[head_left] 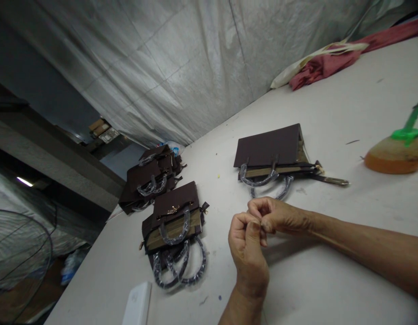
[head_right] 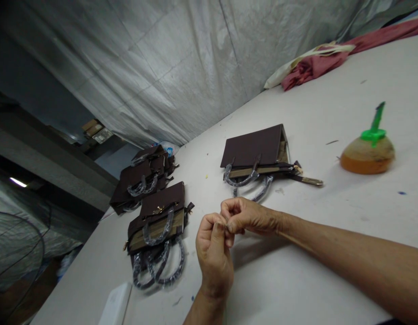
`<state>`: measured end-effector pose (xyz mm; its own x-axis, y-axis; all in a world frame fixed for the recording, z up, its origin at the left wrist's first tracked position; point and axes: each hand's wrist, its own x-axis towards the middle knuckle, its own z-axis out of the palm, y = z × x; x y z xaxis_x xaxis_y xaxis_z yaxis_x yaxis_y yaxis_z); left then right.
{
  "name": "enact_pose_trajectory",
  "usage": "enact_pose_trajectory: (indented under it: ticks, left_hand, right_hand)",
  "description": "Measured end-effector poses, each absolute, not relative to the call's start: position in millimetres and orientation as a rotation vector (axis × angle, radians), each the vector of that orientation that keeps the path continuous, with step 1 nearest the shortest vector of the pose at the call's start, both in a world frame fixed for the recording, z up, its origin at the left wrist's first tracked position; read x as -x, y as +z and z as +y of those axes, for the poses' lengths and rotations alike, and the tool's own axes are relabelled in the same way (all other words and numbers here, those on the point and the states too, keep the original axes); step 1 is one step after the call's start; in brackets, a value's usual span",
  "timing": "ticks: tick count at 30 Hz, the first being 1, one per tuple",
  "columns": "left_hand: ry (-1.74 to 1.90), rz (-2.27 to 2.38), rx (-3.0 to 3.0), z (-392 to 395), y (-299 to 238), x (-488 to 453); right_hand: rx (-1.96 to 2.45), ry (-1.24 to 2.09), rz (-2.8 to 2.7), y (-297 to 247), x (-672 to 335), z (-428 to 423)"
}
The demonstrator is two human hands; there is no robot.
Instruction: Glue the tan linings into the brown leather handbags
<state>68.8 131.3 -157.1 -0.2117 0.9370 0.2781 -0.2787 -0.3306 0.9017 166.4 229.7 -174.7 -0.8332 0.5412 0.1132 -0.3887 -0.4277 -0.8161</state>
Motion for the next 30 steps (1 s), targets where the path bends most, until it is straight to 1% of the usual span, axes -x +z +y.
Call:
enact_pose_trajectory:
  ticks: [5, 9, 15, 23, 26, 30]
  left_hand:
    - [1.739, 0.856, -0.984, 132.3, -148.8, -67.4]
    - [1.722, 0.938, -1.075, 131.3, -145.9, -65.6]
    - [1.733, 0.92, -1.61, 130.5, -143.5, -60.6]
    - [1.658, 0.9, -1.62, 133.6, -137.8, -52.7]
    - [1.603, 0.882, -1.683, 133.7, -134.7, -49.8]
    - [1.642, 0.925, -1.795, 131.3, -132.3, -50.1]
  right_hand:
    - [-0.016, 2.326, -1.185, -173.5, -168.5, 230.6]
    - [-0.187, 2.355, -1.139, -173.1, -167.2, 230.0]
    - [-0.115, 2.359, -1.16, -172.7, -170.3, 230.7]
    - [-0.179, 2.417, -1.197, -175.9, -171.2, 230.3]
    - [-0.151, 2.416, -1.238, -179.3, -172.7, 232.1]
    - [-0.086, 2.393, -1.247, -182.4, -174.0, 234.7]
